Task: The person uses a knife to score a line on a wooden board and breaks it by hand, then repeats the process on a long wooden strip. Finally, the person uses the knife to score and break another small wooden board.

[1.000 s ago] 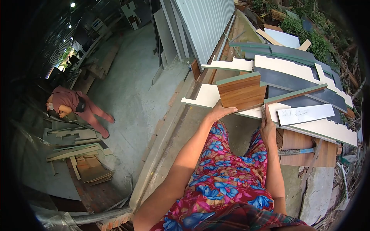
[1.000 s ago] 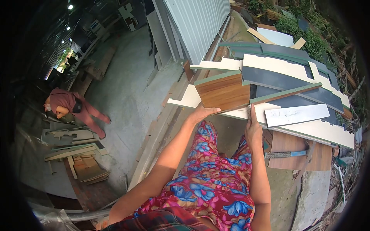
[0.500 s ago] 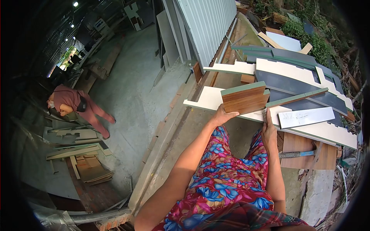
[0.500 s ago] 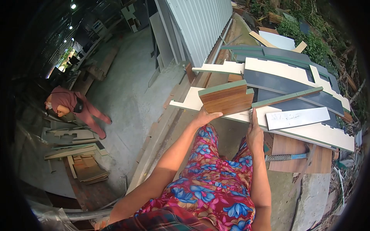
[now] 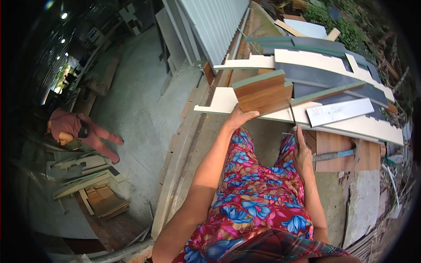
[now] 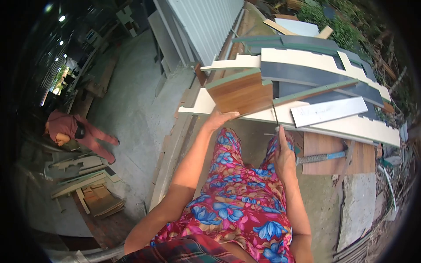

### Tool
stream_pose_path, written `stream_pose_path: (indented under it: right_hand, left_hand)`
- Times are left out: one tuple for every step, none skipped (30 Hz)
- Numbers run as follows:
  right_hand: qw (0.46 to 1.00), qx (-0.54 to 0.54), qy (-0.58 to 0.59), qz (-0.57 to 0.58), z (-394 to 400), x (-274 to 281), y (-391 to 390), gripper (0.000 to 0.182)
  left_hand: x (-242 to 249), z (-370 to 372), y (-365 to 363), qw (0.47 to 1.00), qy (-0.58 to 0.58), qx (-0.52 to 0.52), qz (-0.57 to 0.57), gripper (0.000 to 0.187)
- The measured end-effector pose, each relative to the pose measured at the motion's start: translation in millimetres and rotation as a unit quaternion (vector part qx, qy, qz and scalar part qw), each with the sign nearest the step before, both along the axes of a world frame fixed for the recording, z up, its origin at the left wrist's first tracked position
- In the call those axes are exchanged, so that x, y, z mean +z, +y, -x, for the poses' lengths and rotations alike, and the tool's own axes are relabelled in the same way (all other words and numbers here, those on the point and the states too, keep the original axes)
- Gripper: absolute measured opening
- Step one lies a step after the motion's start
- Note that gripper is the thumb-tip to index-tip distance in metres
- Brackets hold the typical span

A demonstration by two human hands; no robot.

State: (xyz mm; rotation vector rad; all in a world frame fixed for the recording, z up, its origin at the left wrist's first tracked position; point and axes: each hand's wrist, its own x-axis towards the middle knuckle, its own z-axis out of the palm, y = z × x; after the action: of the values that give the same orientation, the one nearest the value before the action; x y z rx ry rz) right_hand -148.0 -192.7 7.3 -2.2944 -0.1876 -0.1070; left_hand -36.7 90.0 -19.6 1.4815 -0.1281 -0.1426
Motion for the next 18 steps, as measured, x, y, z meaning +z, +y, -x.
stream_pose_path:
  right_hand:
    - [1.000,-0.004,0.007,0.021,-2.1,1.8,2.5,0.074]
    - [0.999,-0.007,0.015,0.042,-4.8,2.6,4.7,0.072]
    - [0.999,-0.009,0.030,0.029,-7.9,2.7,4.8,0.072]
    - [0.999,-0.008,0.041,0.016,-13.8,6.9,5.9,0.073]
    - [0.997,-0.012,0.075,0.029,-19.1,13.9,6.5,0.070]
    - [0.996,-0.012,0.079,0.041,-26.1,17.3,8.7,0.069]
    - [0.995,-0.011,0.083,0.053,-34.6,20.1,10.9,0.067]
    - [0.994,-0.008,0.085,0.064,-43.9,22.8,13.1,0.066]
    - [0.996,-0.010,0.067,0.053,-57.4,19.9,15.9,0.064]
    - [0.998,-0.011,0.048,0.041,-72.3,13.2,19.7,0.063]
    - [0.999,-0.012,0.028,0.029,-79.5,6.9,20.7,0.062]
    - [0.999,-0.016,0.022,0.031,-79.5,5.3,20.8,0.062]
    - [0.999,-0.018,0.017,0.033,-78.9,3.6,21.7,0.062]
    - [0.999,-0.019,0.011,0.036,-78.5,2.7,21.8,0.062]
    - [0.998,-0.021,0.041,0.045,-73.2,7.3,20.6,0.063]
    - [0.996,-0.023,0.071,0.054,-61.8,15.5,18.1,0.063]
    - [0.993,-0.023,0.100,0.064,-49.5,18.5,16.3,0.064]
    - [0.995,-0.027,0.079,0.063,-37.0,11.9,12.6,0.066]
  left_hand:
    - [4.7,0.7,-0.3,1.000,-0.001,-0.002,-0.001,0.066]
    - [9.9,2.5,-1.2,1.000,-0.003,-0.004,-0.001,0.066]
    - [9.7,4.2,-2.7,1.000,-0.016,0.003,0.000,0.067]
    - [9.5,2.7,-3.7,0.999,-0.033,0.014,0.002,0.067]
    - [9.4,1.2,-4.4,0.998,-0.059,0.022,-0.014,0.067]
    - [8.3,1.1,-4.1,0.998,-0.047,0.022,-0.020,0.067]
    - [7.5,1.3,-3.2,0.999,-0.035,0.024,-0.026,0.067]
    - [7.4,1.3,-1.9,0.999,-0.025,0.027,-0.034,0.066]
    - [5.8,1.4,-1.3,0.999,-0.022,0.024,-0.034,0.062]
    - [6.3,2.0,-3.1,0.999,-0.031,0.024,-0.036,0.060]
    - [6.6,3.0,-4.8,0.998,-0.040,0.026,-0.038,0.059]
    - [8.1,4.4,-7.0,0.998,-0.050,0.029,-0.040,0.057]
    - [9.1,6.6,-8.9,0.997,-0.054,0.034,-0.049,0.056]
    - [10.0,8.6,-10.7,0.996,-0.058,0.042,-0.057,0.054]
    - [10.8,10.0,-11.7,0.995,-0.062,0.050,-0.066,0.053]
    - [10.0,10.2,-11.9,0.995,-0.066,0.048,-0.057,0.053]
    - [9.3,9.8,-11.9,0.995,-0.070,0.046,-0.049,0.053]
    - [9.2,8.1,-12.2,0.995,-0.075,0.046,-0.040,0.054]
